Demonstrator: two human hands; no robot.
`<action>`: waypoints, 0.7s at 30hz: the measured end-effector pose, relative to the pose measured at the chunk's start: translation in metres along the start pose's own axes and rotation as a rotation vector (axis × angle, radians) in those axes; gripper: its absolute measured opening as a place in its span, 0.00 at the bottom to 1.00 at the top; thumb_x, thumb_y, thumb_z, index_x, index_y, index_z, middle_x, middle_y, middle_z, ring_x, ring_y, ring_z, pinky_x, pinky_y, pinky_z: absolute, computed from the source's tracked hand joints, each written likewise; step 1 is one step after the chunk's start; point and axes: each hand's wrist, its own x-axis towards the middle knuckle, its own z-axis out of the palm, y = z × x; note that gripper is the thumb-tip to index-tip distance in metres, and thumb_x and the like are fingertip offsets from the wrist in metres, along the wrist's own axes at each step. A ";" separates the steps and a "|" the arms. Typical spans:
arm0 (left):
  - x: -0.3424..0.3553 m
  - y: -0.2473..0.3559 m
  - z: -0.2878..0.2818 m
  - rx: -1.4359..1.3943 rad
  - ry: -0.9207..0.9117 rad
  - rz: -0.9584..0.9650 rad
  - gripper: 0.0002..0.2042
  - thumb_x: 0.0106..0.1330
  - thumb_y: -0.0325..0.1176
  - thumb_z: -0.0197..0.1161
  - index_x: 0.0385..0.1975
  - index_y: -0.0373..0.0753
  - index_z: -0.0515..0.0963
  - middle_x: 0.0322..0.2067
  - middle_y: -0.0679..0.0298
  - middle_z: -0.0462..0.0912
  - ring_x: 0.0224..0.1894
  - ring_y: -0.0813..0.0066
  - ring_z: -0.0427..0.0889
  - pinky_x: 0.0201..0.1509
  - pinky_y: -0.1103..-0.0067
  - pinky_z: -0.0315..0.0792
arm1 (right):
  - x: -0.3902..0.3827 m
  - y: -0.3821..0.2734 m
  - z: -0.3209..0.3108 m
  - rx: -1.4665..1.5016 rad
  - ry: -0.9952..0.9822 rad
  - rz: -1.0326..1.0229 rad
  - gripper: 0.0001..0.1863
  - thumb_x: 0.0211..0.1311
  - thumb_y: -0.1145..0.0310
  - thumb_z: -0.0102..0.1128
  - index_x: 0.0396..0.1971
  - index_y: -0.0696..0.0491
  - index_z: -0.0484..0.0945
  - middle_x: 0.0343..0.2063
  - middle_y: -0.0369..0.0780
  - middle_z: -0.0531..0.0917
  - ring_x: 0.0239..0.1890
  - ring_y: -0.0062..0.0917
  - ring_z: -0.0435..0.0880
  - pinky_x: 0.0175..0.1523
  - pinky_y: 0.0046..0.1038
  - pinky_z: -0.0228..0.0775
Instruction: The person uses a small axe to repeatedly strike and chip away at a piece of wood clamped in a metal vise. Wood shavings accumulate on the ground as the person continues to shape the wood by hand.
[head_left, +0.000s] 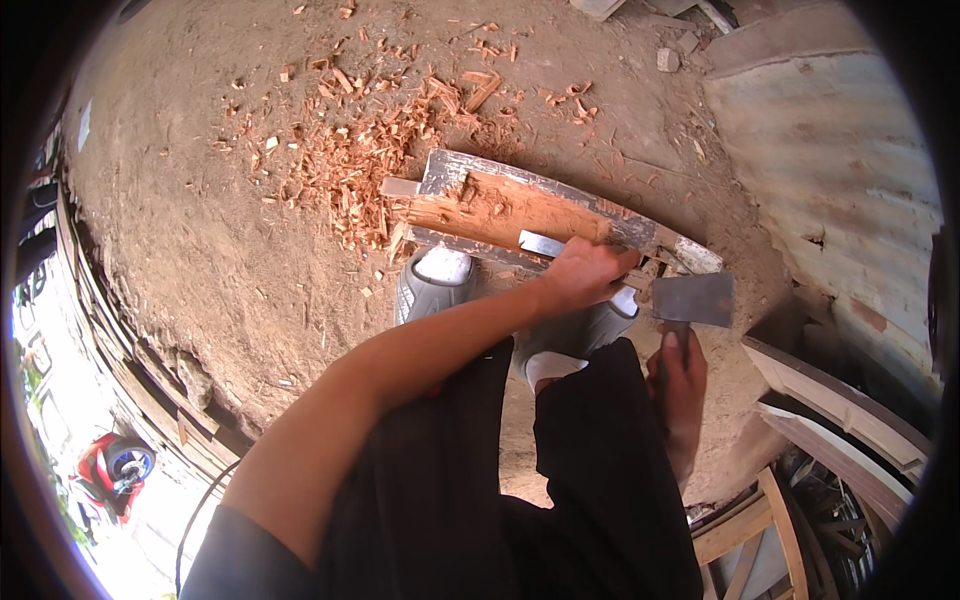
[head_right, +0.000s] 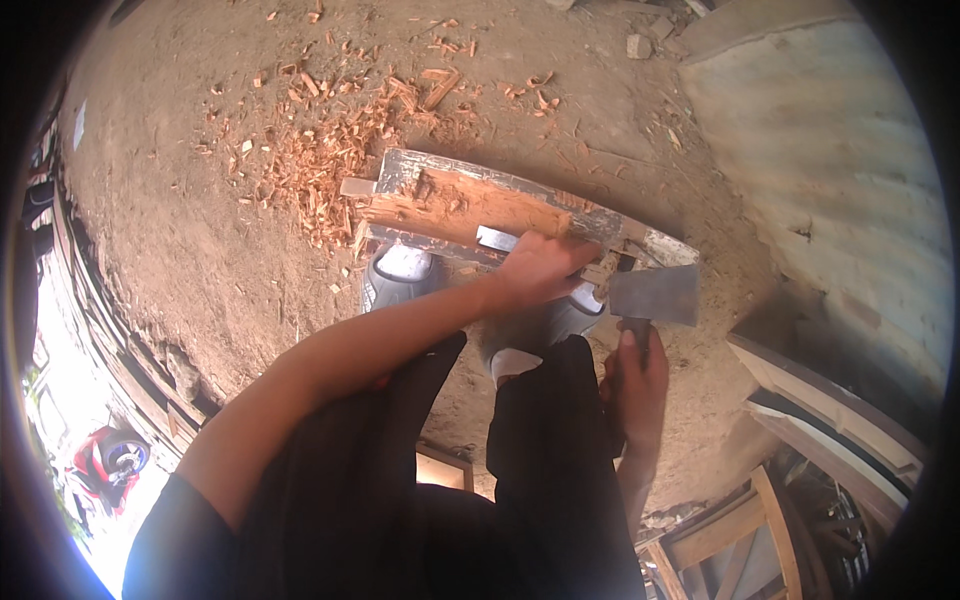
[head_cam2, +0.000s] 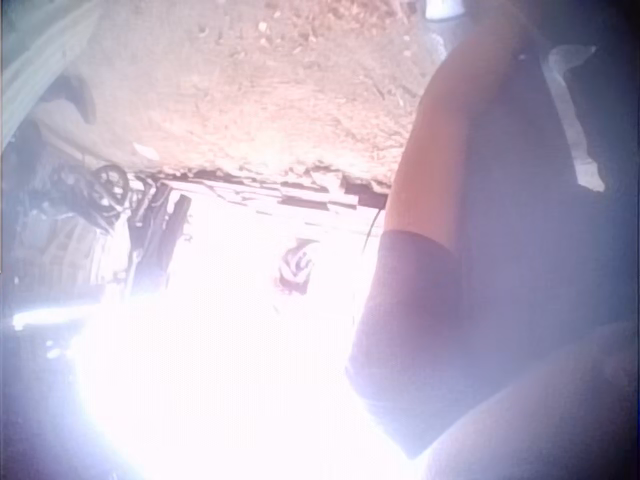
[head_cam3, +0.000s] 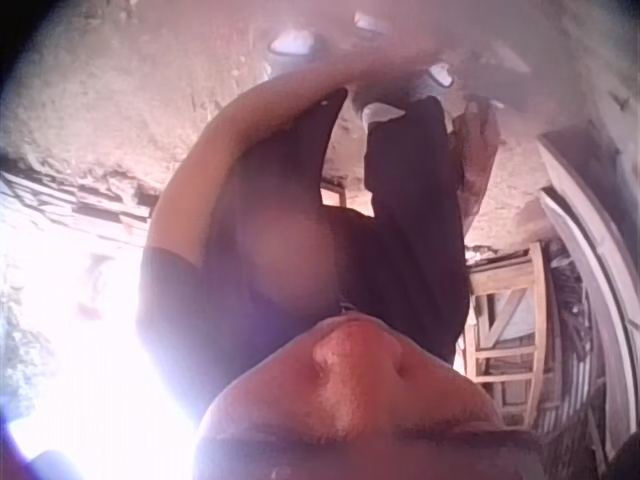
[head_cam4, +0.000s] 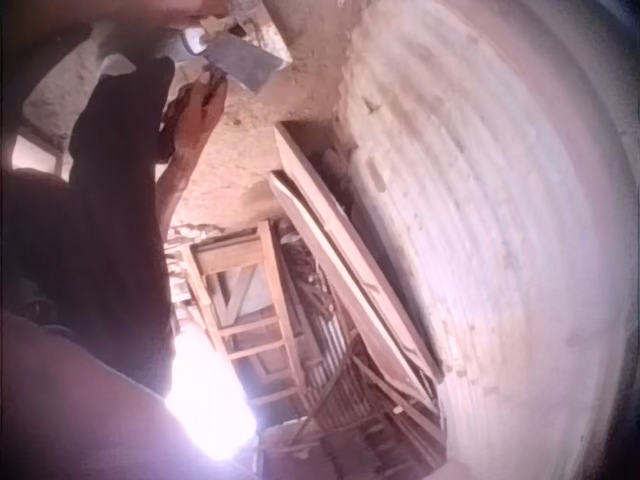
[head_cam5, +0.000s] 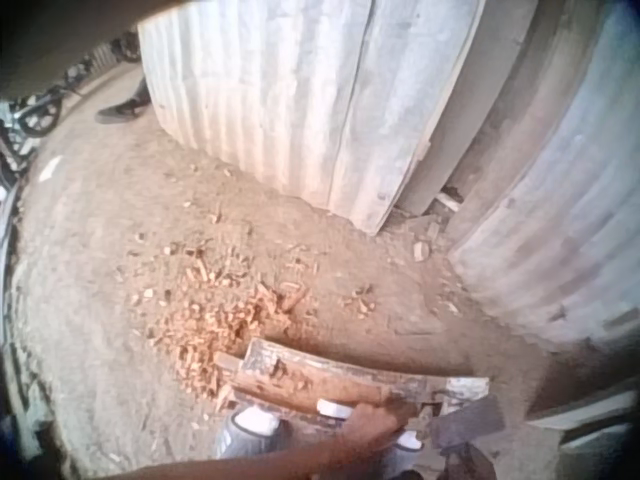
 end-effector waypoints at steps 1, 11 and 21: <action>0.001 0.002 -0.002 0.007 -0.029 -0.012 0.18 0.58 0.36 0.68 0.48 0.42 0.77 0.35 0.57 0.87 0.37 0.54 0.88 0.36 0.61 0.79 | 0.001 -0.003 -0.004 0.098 -0.014 0.062 0.18 0.79 0.54 0.51 0.54 0.52 0.72 0.20 0.33 0.69 0.11 0.18 0.68 0.15 0.24 0.61; -0.006 0.003 -0.021 0.110 -0.108 -0.119 0.18 0.59 0.39 0.69 0.47 0.42 0.77 0.28 0.58 0.87 0.31 0.51 0.88 0.33 0.60 0.79 | 0.014 0.012 -0.005 0.033 -0.134 0.036 0.19 0.79 0.51 0.52 0.55 0.51 0.73 0.22 0.33 0.71 0.13 0.17 0.70 0.17 0.22 0.62; 0.012 0.017 -0.011 0.068 -0.288 0.147 0.23 0.52 0.37 0.72 0.49 0.38 0.80 0.38 0.56 0.87 0.44 0.57 0.88 0.42 0.64 0.81 | 0.002 0.001 -0.016 0.175 0.037 0.049 0.19 0.80 0.53 0.48 0.56 0.51 0.73 0.21 0.33 0.71 0.13 0.18 0.69 0.16 0.22 0.60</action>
